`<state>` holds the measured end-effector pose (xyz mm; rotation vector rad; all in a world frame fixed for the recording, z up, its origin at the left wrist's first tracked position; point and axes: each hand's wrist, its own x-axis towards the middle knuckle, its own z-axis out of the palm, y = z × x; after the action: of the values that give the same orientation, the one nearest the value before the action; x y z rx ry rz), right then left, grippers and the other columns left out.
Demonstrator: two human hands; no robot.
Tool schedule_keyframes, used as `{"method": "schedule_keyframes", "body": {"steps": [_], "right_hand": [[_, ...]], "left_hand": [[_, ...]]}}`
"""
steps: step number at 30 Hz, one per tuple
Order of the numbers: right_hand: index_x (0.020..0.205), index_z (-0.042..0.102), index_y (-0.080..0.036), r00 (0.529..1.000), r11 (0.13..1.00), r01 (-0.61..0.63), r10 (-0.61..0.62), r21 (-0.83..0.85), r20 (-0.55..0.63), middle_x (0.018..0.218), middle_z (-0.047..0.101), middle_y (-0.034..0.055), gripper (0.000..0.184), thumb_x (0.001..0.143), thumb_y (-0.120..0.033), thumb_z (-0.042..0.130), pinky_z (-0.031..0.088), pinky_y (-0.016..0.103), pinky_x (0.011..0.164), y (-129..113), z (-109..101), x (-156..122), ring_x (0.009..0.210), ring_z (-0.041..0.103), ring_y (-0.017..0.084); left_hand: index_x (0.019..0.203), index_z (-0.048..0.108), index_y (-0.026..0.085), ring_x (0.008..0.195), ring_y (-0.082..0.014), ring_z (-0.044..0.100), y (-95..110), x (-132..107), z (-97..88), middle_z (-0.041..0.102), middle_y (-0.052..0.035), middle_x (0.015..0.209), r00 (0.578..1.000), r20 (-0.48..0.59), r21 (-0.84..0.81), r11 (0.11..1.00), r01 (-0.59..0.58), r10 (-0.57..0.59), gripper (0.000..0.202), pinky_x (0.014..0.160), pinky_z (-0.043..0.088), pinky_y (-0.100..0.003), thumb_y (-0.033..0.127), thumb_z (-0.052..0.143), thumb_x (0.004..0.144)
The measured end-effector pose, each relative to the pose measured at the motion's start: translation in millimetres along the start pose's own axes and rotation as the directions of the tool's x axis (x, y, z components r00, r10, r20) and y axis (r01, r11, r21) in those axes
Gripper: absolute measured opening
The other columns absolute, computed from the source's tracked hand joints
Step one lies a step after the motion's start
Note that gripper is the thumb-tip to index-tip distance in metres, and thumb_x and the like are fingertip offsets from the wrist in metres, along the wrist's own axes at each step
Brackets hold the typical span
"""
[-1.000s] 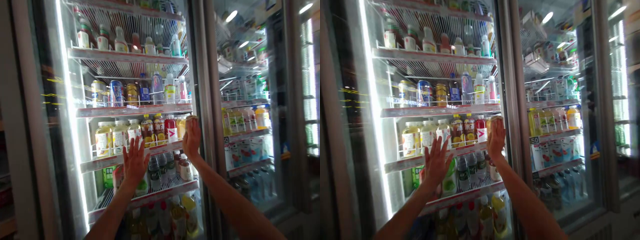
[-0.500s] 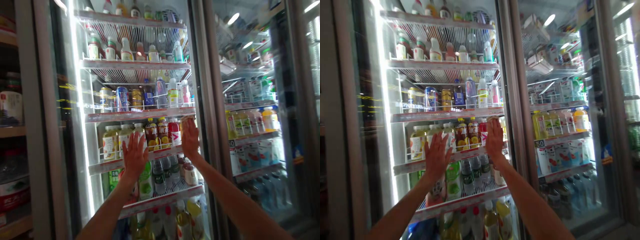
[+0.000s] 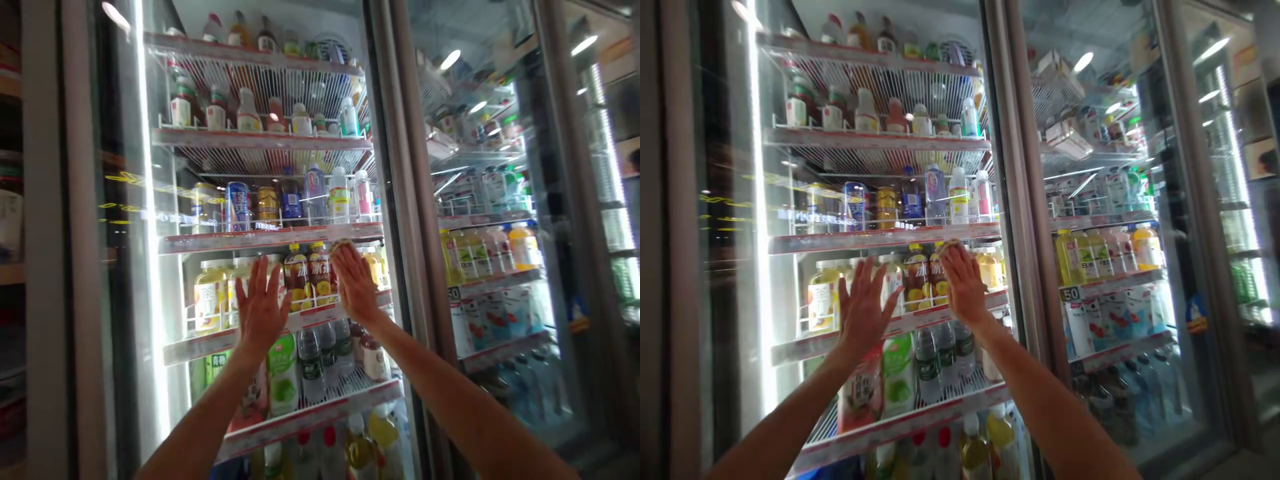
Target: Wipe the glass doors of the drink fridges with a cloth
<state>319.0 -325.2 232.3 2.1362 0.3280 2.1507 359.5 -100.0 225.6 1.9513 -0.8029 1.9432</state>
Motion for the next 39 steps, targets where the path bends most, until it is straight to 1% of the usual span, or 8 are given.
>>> {"method": "schedule_keyframes", "body": {"steps": [3, 9, 16, 23, 27, 31, 36, 39], "right_hand": [[0.142, 0.031, -0.025, 0.996, 0.997, 0.077, -0.077, -0.016, 0.034, 0.146, 0.039, 0.006, 0.054, 0.089, -0.015, 0.036, 0.027, 0.045, 0.111, 9, -5, -7, 0.14, 0.024, 0.02], [0.144, 0.029, -0.02, 0.914, 0.94, -0.339, 0.32, -0.037, -0.248, 0.146, 0.038, 0.012, 0.054, 0.089, -0.016, 0.03, 0.032, 0.053, 0.106, 46, 0, 25, 0.138, 0.029, 0.026], [0.147, 0.016, -0.029, 0.975, 0.978, 0.2, -0.205, 0.061, 0.089, 0.148, 0.036, 0.0011, 0.063, 0.088, -0.016, 0.036, 0.025, 0.044, 0.114, -18, 1, 11, 0.141, 0.021, 0.02], [0.147, 0.018, -0.023, 0.924, 0.929, -0.37, 0.367, -0.01, -0.109, 0.151, 0.028, 0.008, 0.061, 0.088, -0.016, 0.029, 0.027, 0.06, 0.107, 18, 4, 52, 0.139, 0.024, 0.031], [0.148, 0.015, -0.026, 0.999, 0.998, -0.044, 0.043, 0.043, 0.019, 0.15, 0.032, 0.0042, 0.064, 0.088, -0.016, 0.034, 0.027, 0.05, 0.111, -27, 11, 50, 0.141, 0.021, 0.025], [0.147, 0.016, -0.032, 0.958, 0.963, 0.248, -0.259, 0.103, 0.123, 0.148, 0.035, -0.0001, 0.065, 0.087, -0.016, 0.038, 0.024, 0.048, 0.114, -35, 8, 39, 0.14, 0.024, 0.02], [0.146, 0.023, -0.024, 0.949, 0.959, -0.28, 0.285, 0.054, -0.138, 0.149, 0.031, 0.0088, 0.06, 0.087, -0.016, 0.032, 0.024, 0.062, 0.108, 24, 5, 77, 0.139, 0.026, 0.031], [0.146, 0.022, -0.024, 0.959, 0.966, -0.246, 0.254, 0.078, -0.123, 0.15, 0.03, 0.0077, 0.062, 0.086, -0.015, 0.031, 0.026, 0.06, 0.108, 12, 12, 93, 0.14, 0.022, 0.03]], "left_hand": [[0.144, 0.023, 0.021, 0.141, -0.0235, 0.019, -4, 9, 0.3, 0.024, -0.0115, 0.151, 1.0, 0.025, 0.003, 1.0, 0.009, -0.009, 0.059, 0.115, 0.005, -0.049, 0.037, 0.042, 0.09], [0.143, 0.026, 0.019, 0.141, -0.0218, 0.018, -5, 7, 1.8, 0.027, -0.0116, 0.15, 0.999, 0.038, 0.016, 1.0, 0.003, -0.004, 0.057, 0.115, 0.006, -0.046, 0.035, 0.04, 0.091], [0.142, 0.03, 0.018, 0.14, -0.0238, 0.022, -8, 8, -1.4, 0.029, -0.0134, 0.149, 1.0, 0.02, 0.036, 0.999, -0.01, 0.01, 0.055, 0.114, 0.011, -0.048, 0.036, 0.039, 0.091], [0.143, 0.027, 0.015, 0.139, -0.0262, 0.023, -43, 3, -13.3, 0.029, -0.0156, 0.148, 0.998, -0.027, 0.082, 0.995, 0.051, -0.049, 0.06, 0.113, 0.013, -0.05, 0.042, 0.038, 0.09], [0.142, 0.028, 0.015, 0.14, -0.0258, 0.022, -45, 1, -12.7, 0.029, -0.0154, 0.149, 0.999, -0.007, 0.065, 0.997, 0.049, -0.049, 0.059, 0.114, 0.012, -0.049, 0.042, 0.036, 0.091], [0.143, 0.027, 0.015, 0.14, -0.0254, 0.02, -53, -4, -17.8, 0.028, -0.016, 0.149, 0.998, -0.011, 0.081, 0.995, 0.057, -0.056, 0.06, 0.113, 0.013, -0.049, 0.045, 0.035, 0.091], [0.144, 0.023, 0.015, 0.14, -0.0279, 0.02, -77, -12, -29.9, 0.026, -0.0172, 0.15, 0.997, 0.011, 0.104, 0.992, 0.074, -0.076, 0.066, 0.112, 0.013, -0.051, 0.05, 0.037, 0.089], [0.145, 0.021, 0.016, 0.14, -0.0287, 0.02, -81, -13, -30.1, 0.025, -0.0172, 0.15, 0.997, 0.011, 0.093, 0.993, 0.071, -0.073, 0.066, 0.112, 0.011, -0.053, 0.049, 0.036, 0.09]]}}
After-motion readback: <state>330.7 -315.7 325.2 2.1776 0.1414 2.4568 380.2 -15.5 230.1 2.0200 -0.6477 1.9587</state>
